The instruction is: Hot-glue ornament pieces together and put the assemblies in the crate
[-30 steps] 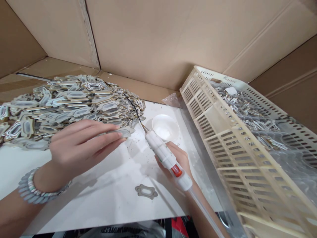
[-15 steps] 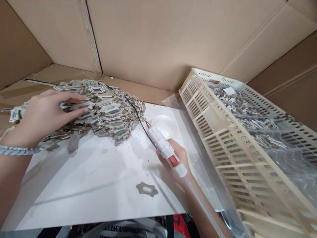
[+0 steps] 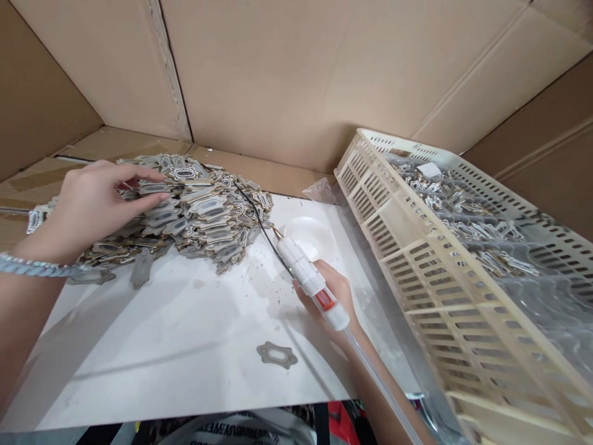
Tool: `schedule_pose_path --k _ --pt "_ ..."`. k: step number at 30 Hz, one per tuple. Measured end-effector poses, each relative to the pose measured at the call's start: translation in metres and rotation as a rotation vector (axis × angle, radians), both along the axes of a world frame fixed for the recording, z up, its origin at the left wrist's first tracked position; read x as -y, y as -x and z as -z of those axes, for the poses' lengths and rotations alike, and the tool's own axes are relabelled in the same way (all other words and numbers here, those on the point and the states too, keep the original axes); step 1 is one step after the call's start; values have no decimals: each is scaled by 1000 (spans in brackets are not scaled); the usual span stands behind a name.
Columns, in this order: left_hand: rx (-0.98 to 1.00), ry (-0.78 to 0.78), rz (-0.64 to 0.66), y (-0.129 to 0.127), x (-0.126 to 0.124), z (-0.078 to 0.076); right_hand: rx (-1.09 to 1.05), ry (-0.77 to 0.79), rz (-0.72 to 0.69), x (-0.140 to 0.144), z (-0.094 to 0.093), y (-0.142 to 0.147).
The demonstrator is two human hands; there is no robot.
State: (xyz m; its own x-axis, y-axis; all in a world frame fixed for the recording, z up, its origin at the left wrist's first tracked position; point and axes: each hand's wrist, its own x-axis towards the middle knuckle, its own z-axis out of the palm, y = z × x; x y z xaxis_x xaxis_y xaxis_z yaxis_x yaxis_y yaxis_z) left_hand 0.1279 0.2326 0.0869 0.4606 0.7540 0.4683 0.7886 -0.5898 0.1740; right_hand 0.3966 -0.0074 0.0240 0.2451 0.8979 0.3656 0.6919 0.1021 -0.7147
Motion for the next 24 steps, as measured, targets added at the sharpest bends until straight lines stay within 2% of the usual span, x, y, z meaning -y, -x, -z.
schedule_pose_path --k 5,10,24 --pt "-172 11 93 -20 -22 -12 -1 -32 5 -1 2 -1" --pt "-272 3 138 -24 -40 -13 -9 -45 12 -1 2 -2" --pt "-391 -42 124 -21 -34 -13 2 -35 -3 -3 5 -2"
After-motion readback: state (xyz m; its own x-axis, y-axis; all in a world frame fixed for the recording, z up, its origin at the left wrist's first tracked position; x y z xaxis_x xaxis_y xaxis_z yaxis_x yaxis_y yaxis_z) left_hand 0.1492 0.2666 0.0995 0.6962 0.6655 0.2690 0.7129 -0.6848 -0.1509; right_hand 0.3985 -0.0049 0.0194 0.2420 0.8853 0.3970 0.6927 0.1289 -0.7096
